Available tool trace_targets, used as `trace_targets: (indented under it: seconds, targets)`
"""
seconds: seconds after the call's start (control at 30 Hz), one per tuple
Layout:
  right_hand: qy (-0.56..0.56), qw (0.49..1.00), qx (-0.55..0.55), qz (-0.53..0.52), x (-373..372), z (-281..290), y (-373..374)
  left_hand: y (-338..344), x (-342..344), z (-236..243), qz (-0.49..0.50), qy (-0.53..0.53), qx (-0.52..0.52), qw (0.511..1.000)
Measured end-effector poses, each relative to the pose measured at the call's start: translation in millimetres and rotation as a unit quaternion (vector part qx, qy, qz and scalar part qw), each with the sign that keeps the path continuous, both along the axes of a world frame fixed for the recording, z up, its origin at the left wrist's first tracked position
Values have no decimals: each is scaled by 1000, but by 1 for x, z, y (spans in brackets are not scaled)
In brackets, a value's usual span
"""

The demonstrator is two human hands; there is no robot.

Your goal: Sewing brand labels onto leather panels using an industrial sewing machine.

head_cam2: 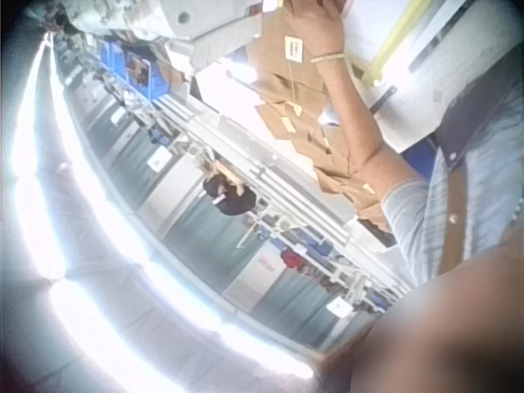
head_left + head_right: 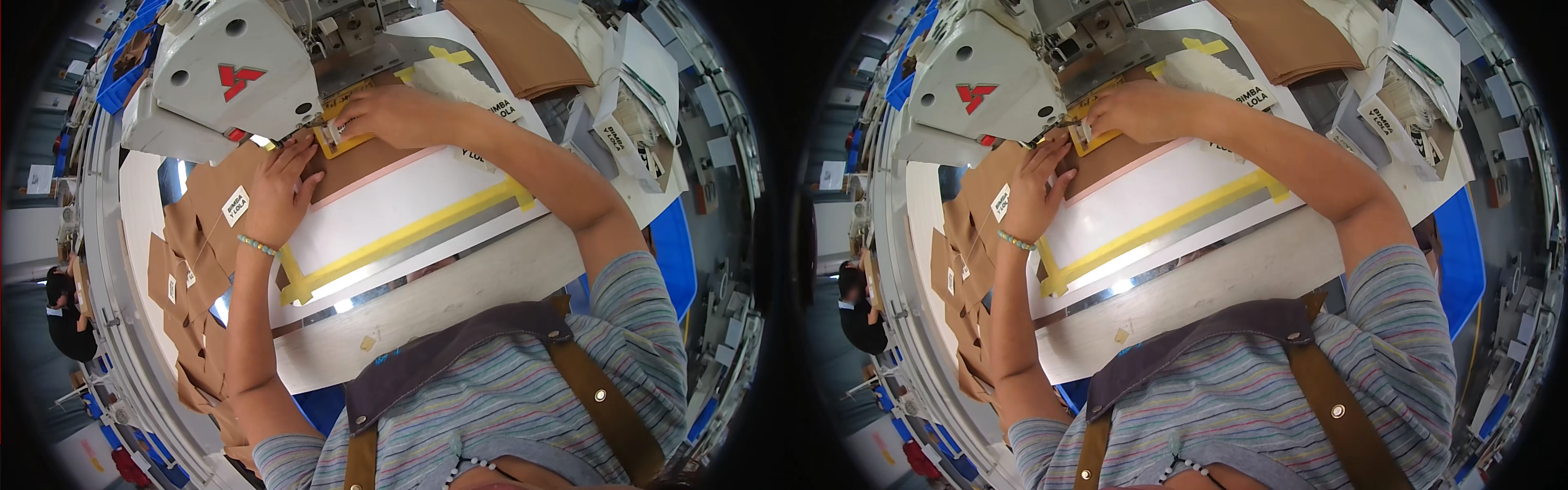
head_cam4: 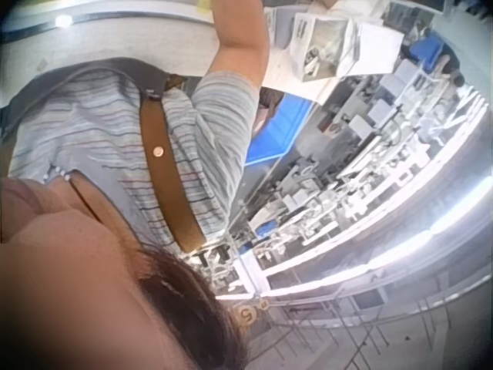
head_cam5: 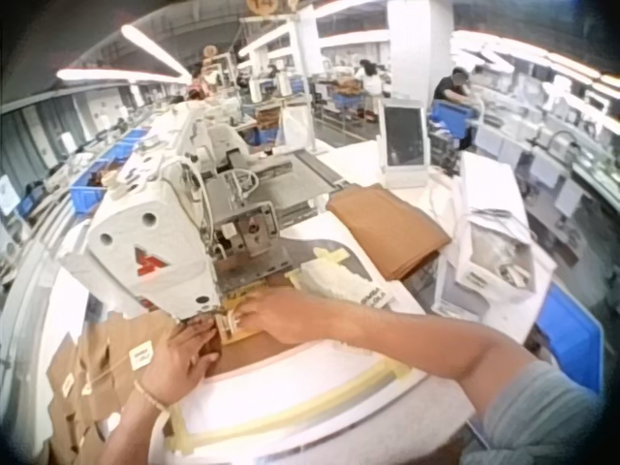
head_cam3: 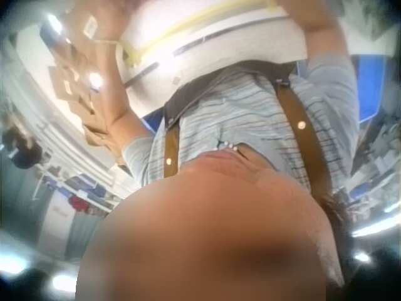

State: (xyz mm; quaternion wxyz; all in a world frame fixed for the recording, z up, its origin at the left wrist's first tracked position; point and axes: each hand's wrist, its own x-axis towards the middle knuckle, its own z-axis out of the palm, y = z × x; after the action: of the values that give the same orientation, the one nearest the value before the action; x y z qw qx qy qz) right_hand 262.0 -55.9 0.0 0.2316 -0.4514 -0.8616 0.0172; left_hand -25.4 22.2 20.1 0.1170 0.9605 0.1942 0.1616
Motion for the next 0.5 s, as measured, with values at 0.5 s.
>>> trace_targets:
  seconds: [0.5]
  targets:
    - [-39, 998, -18, -54, 8, -2, 26, 7, -27, 12, 37, 2, 8, 999]
